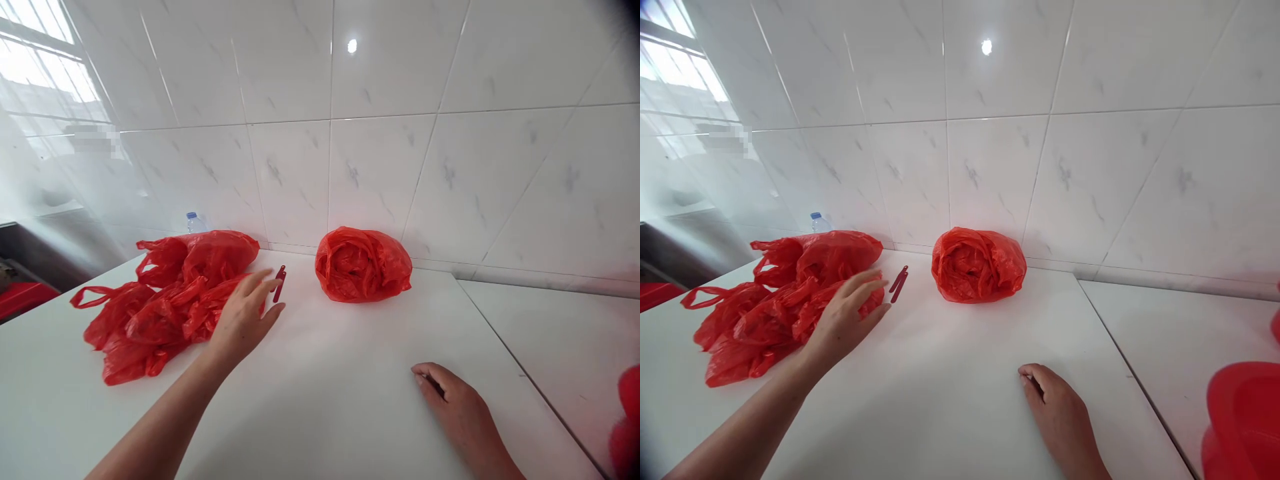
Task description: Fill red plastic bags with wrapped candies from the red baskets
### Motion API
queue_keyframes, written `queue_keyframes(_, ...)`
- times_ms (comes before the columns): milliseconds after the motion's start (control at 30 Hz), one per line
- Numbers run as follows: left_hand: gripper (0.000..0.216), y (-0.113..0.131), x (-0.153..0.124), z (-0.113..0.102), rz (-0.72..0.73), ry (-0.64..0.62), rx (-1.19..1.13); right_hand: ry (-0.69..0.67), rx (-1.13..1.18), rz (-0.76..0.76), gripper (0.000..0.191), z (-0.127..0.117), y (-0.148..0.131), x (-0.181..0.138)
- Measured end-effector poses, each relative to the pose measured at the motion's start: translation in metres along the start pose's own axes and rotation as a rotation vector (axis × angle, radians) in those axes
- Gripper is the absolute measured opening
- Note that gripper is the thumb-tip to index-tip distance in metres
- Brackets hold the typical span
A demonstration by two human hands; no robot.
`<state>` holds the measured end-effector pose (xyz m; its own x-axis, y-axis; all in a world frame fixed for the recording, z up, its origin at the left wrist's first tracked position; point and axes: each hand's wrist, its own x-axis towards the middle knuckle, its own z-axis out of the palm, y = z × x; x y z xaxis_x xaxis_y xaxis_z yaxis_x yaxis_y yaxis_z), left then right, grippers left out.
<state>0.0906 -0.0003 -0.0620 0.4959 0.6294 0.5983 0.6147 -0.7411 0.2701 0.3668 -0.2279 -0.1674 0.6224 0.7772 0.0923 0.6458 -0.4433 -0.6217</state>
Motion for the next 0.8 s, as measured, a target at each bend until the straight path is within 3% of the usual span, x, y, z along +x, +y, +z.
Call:
queue_keyframes(133,0.021,0.049,0.031,0.028,0.054,-0.186,-0.298,0.002,0.016,0.009,0.026,-0.002,-0.004,-0.002)
queue_keyframes(267,0.026,0.090,0.062,0.075,0.116,-0.334,-0.263,-0.024,0.055,0.033,0.024,-0.004,-0.009,-0.004)
queue_keyframes(467,0.030,0.101,0.076,0.138,-0.038,-0.406,-0.078,-0.039,0.097,0.003,0.022,-0.006,-0.010,-0.003)
queue_keyframes(600,0.026,0.104,0.063,0.142,-0.027,-0.442,-0.084,0.035,0.133,-0.087,0.020,-0.002,-0.010,-0.002)
queue_keyframes(733,0.027,0.120,0.043,0.129,0.011,-0.503,-0.190,0.259,0.180,-0.284,0.020,0.007,-0.016,-0.005)
queue_keyframes(800,0.032,0.130,0.032,0.119,0.033,-0.571,-0.262,0.355,0.155,-0.394,0.034,0.011,-0.023,-0.005)
